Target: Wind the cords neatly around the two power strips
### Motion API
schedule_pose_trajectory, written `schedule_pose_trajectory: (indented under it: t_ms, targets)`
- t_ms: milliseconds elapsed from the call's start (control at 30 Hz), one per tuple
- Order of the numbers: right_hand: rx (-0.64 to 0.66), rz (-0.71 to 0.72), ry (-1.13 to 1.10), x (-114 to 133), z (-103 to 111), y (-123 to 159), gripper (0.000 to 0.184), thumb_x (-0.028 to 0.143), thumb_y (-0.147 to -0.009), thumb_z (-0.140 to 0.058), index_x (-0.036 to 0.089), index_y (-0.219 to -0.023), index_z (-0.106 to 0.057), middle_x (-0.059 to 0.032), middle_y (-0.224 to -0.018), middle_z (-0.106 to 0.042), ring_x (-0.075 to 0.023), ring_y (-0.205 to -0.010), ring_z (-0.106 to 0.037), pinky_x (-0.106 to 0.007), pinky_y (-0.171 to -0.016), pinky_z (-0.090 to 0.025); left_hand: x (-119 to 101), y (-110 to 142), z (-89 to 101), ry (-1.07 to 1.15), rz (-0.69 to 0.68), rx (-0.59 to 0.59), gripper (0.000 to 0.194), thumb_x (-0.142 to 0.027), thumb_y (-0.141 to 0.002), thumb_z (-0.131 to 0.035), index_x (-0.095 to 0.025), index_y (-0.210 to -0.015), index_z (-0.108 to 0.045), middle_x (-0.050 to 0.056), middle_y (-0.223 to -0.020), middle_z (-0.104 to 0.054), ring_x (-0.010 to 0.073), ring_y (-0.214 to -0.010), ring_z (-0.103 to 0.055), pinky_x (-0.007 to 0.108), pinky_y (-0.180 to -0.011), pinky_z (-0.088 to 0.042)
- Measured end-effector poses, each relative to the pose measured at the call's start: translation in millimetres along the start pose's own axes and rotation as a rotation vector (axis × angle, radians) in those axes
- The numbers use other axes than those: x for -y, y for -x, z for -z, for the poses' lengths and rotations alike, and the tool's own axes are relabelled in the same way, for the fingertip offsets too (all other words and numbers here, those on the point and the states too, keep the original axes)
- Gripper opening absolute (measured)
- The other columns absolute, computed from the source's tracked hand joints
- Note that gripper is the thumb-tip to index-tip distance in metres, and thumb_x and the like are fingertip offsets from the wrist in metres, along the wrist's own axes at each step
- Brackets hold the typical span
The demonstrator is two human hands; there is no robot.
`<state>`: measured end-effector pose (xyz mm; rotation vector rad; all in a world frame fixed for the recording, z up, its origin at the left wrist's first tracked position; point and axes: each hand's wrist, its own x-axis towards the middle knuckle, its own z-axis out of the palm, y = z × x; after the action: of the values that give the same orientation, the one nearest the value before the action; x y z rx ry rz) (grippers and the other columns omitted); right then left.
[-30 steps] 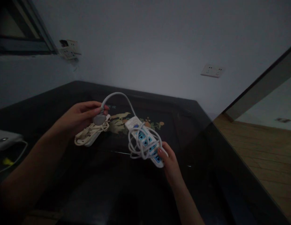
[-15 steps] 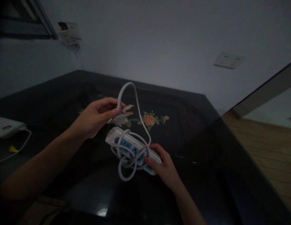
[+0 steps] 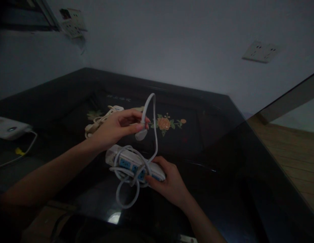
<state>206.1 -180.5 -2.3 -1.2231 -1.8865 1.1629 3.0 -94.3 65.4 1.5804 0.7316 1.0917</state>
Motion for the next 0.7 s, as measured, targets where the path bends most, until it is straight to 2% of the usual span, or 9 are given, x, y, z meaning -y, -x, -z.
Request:
schedule_pose_trajectory:
  t_ms: [133,267,467,600,700]
  targets:
    - [-0.032,-0.070,-0.080,-5,-7,-4,0.024,0.034,-0.079,-0.064,0.019,-0.099,-0.062,-0.0013,-0.084,-0.066,-0.0161,-0.070,-0.059,-0.025,-0.062,-0.045,3,0,-2.7,-0.025,0.035,0.036,0.018,-0.026,-0.079,-0.069,-0.017,-0.095,-0.068,0.005,-0.099,-0.071,0.0172,-0.093,-0.066,0.027,-0.083,-0.050]
    - [-0.132,-0.189,-0.301,-12,-11,-8,0.025,0.040,-0.079,-0.065,0.020,-0.094,-0.062,0.0000,-0.082,-0.066,-0.0165,-0.072,-0.060,-0.025,-0.063,-0.047,5,-2,-1.8,-0.007,0.036,0.020,0.017,-0.024,-0.079,-0.069,-0.017,-0.094,-0.068,0.004,-0.097,-0.072,0.0167,-0.092,-0.066,0.028,-0.085,-0.050]
    - [-0.345,-0.361,-0.687,-29,-9,-12,0.030,0.047,-0.074,-0.071,0.022,-0.092,-0.066,-0.0007,-0.088,-0.071,-0.0186,-0.082,-0.065,-0.027,-0.071,-0.049,-8,5,-2.3,0.096,-0.093,-0.146,0.018,-0.027,-0.080,-0.070,-0.020,-0.097,-0.068,0.001,-0.092,-0.071,0.0148,-0.089,-0.066,0.025,-0.082,-0.052]
    - [-0.275,-0.367,-0.903,-21,-15,-12,0.036,0.045,-0.072,-0.073,0.022,-0.099,-0.065,-0.0030,-0.094,-0.072,-0.0194,-0.085,-0.067,-0.029,-0.075,-0.050,-21,16,-5.9,0.089,-0.140,-0.128,0.021,-0.031,-0.080,-0.070,-0.022,-0.099,-0.068,0.002,-0.094,-0.071,0.0174,-0.091,-0.067,0.028,-0.083,-0.053]
    - [-0.187,-0.377,-0.927,-12,-22,-10,0.038,0.043,-0.070,-0.076,0.022,-0.100,-0.064,-0.0035,-0.095,-0.072,-0.0190,-0.083,-0.067,-0.029,-0.075,-0.051,-24,19,-6.8,0.058,-0.104,-0.089,0.022,-0.031,-0.079,-0.071,-0.021,-0.098,-0.069,0.003,-0.096,-0.071,0.0184,-0.090,-0.068,0.029,-0.081,-0.054]
